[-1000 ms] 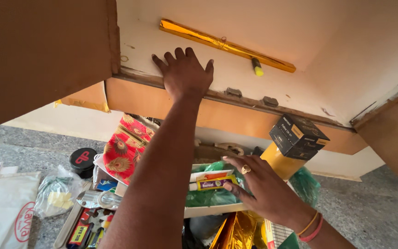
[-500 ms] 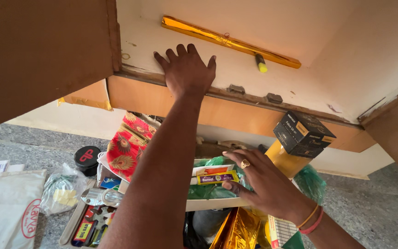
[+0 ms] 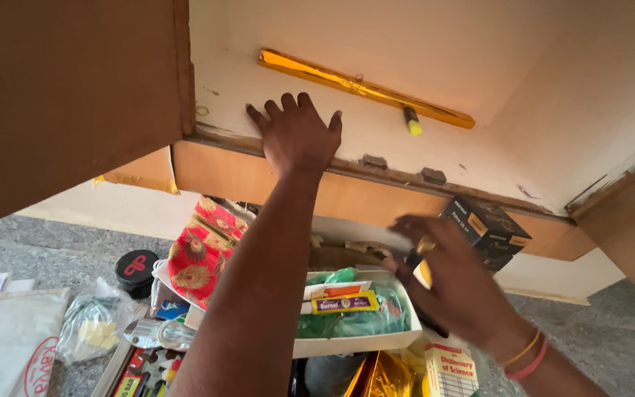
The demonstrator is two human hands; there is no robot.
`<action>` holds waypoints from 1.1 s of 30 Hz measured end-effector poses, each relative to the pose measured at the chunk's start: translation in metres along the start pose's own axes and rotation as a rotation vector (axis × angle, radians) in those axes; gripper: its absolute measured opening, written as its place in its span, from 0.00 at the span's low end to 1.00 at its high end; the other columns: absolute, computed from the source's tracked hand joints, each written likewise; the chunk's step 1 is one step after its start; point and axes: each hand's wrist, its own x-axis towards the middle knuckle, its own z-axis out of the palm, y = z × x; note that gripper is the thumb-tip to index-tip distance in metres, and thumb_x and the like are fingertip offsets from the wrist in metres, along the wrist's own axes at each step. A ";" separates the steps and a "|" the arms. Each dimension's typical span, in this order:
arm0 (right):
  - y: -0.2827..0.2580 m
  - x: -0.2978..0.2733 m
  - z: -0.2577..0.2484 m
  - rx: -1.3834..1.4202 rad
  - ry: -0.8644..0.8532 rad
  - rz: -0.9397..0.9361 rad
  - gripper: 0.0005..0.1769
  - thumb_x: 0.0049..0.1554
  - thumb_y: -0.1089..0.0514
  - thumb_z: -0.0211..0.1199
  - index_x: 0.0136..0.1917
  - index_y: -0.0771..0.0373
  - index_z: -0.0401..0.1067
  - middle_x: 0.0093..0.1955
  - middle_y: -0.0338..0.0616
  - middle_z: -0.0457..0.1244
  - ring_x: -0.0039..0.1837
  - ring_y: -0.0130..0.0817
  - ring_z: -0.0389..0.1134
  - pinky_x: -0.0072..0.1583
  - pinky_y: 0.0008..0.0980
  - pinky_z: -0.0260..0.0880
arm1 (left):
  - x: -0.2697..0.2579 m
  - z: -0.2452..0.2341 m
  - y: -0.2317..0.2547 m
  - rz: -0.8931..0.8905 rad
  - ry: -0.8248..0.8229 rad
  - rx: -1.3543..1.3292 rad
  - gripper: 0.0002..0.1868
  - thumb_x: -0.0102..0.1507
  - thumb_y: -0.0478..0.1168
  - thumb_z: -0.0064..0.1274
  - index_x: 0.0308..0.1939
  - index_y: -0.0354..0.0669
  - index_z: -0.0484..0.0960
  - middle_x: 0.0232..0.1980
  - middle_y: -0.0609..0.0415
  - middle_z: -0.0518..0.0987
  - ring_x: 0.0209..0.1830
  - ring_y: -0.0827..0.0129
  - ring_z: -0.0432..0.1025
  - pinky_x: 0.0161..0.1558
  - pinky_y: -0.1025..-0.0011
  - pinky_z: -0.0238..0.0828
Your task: The person sits on the floor and organizes items from a wooden cabinet. They remove small white packets, bottles, a yellow container, a book, and a highlighter from the shelf and place them into a box or pile on the floor.
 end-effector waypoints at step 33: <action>0.161 0.202 0.066 -0.169 -0.374 0.889 0.38 0.62 0.27 0.32 0.82 0.36 0.51 0.84 0.44 0.44 0.84 0.60 0.37 0.76 0.72 0.40 | -0.001 -0.005 -0.001 0.025 -0.063 0.029 0.36 0.65 0.66 0.40 0.62 0.41 0.74 0.62 0.45 0.73 0.68 0.45 0.60 0.73 0.38 0.32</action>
